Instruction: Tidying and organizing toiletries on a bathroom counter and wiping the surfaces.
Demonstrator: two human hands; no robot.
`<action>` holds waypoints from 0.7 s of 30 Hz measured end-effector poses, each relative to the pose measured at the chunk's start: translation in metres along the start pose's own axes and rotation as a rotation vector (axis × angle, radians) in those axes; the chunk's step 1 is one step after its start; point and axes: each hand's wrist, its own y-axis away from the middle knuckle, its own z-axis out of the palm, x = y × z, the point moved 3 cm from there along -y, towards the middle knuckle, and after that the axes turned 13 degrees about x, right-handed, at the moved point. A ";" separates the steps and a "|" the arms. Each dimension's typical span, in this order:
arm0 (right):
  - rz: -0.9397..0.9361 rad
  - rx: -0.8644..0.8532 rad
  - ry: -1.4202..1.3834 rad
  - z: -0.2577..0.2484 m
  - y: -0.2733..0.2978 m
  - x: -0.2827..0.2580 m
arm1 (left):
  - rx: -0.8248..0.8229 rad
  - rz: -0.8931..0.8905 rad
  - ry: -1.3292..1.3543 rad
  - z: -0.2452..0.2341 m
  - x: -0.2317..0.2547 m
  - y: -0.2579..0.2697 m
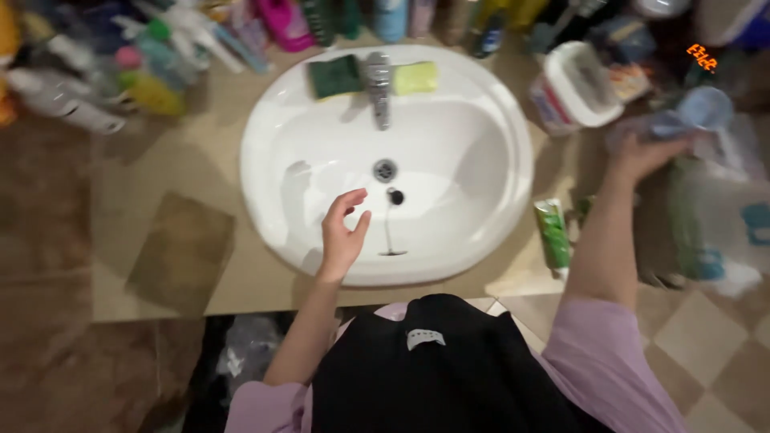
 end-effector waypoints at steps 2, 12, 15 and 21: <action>0.073 -0.059 0.089 -0.019 0.008 -0.049 | -0.012 -0.028 -0.002 -0.018 -0.005 -0.004; -0.198 -0.151 -0.375 -0.009 0.183 -0.425 | 0.157 -0.014 -0.037 -0.156 -0.040 -0.032; -0.115 -0.443 -0.620 0.041 0.276 -0.524 | 0.186 -0.010 -0.017 -0.203 -0.058 -0.033; 0.037 -0.844 -0.803 0.148 0.426 -0.672 | 0.299 -0.113 0.017 -0.292 -0.109 -0.016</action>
